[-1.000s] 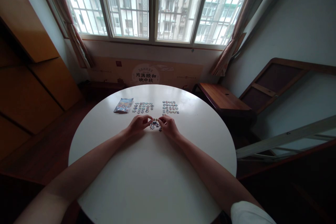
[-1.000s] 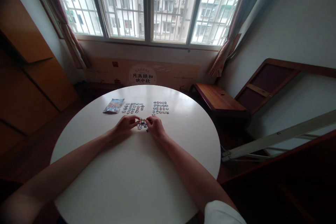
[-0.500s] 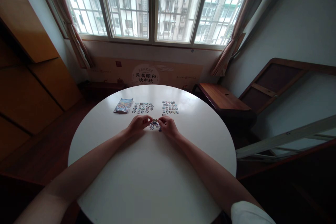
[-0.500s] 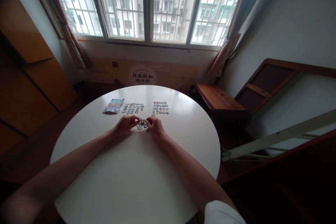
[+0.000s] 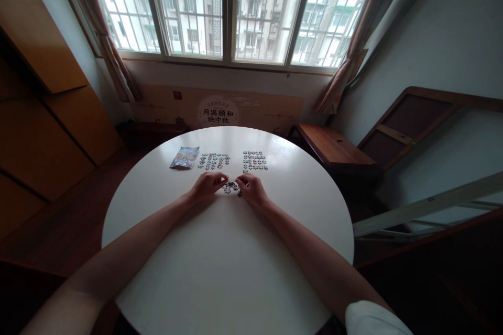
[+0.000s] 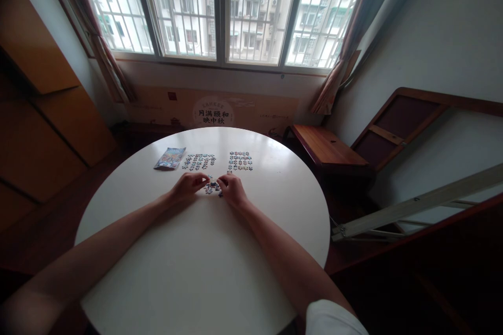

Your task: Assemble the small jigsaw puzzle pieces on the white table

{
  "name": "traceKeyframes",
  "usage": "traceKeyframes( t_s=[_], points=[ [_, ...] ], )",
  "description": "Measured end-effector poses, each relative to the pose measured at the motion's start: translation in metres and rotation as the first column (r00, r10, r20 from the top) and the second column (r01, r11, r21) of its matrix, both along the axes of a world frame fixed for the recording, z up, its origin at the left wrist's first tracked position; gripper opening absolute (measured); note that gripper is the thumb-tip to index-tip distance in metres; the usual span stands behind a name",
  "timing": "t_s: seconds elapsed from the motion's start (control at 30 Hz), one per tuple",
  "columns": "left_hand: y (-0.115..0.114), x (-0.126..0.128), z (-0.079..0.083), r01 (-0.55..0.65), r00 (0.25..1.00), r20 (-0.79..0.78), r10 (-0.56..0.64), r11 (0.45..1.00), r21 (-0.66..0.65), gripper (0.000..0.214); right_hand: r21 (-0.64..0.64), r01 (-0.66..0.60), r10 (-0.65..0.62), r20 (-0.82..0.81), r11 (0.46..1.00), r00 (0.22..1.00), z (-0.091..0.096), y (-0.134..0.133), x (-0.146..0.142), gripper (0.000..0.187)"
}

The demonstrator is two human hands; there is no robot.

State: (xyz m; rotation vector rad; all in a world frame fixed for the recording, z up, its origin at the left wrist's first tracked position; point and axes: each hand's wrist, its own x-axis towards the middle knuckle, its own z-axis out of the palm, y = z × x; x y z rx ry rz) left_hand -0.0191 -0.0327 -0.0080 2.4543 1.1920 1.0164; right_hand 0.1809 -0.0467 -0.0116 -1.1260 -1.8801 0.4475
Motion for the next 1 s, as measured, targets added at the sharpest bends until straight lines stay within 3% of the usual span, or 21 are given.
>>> traceKeyframes(
  t_s=[0.67,1.0],
  points=[
    [0.0011,0.0003,-0.0008,0.015,0.998,0.066,-0.012,0.999,-0.044,0.02,-0.035,-0.005,0.005,-0.023,0.999,1.0,0.0041,-0.0021,-0.0003,0.017],
    [-0.0005,0.0011,0.0008,0.027,0.998,0.055,-0.025,0.999,-0.041,0.019,-0.097,-0.017,0.004,-0.131,0.995,0.991,0.0031,0.0023,-0.0001,0.018]
  ],
)
